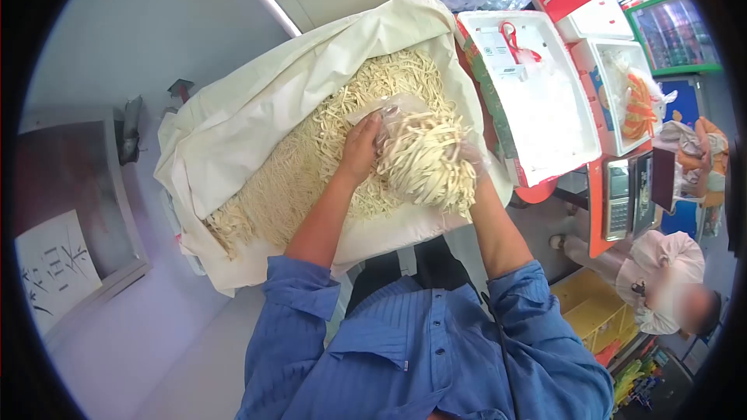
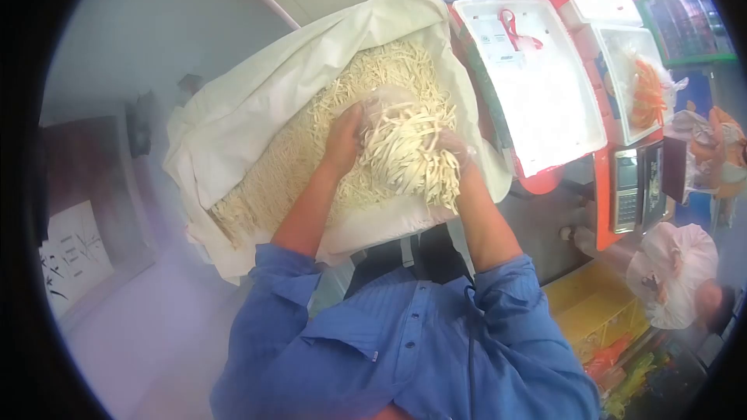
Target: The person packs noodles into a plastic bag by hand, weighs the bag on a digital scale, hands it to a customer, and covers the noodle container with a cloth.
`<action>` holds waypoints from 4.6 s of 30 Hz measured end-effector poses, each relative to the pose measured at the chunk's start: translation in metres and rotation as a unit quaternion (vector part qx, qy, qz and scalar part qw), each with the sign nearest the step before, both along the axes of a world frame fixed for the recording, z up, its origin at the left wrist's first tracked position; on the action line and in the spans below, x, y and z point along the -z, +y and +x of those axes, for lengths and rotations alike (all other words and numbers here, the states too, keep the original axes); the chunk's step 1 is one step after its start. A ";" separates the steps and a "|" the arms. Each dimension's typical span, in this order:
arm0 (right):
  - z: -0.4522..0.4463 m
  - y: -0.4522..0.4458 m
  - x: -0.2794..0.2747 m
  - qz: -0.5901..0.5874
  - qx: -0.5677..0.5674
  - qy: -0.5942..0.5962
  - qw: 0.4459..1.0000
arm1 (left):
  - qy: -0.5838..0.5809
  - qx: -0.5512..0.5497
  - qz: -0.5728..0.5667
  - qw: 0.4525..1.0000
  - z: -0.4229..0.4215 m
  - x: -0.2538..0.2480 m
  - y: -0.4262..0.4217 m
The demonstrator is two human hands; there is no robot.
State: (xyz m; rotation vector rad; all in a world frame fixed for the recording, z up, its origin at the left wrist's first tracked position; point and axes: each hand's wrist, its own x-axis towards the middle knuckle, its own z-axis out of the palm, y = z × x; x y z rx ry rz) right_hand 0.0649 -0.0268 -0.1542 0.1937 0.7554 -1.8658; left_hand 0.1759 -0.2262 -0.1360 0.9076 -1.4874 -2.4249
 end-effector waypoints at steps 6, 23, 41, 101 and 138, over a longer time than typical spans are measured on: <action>0.001 -0.034 0.086 -0.080 -0.196 0.012 0.977 | 0.002 0.242 -0.185 0.953 -0.004 -0.022 -0.033; 0.031 -0.096 0.033 -0.036 0.218 -0.152 0.963 | 0.063 -0.047 -0.403 0.912 0.070 -0.039 0.052; 0.016 -0.038 -0.037 0.446 -0.259 0.529 0.674 | 0.045 -0.264 0.110 0.957 0.023 -0.057 -0.017; 0.040 -0.010 -0.014 0.276 -0.080 0.606 0.742 | 0.062 -0.246 0.136 0.958 0.064 -0.050 -0.020; 0.057 -0.148 -0.044 0.265 -0.391 0.785 0.402 | 0.055 -0.245 0.095 0.963 0.078 -0.045 -0.006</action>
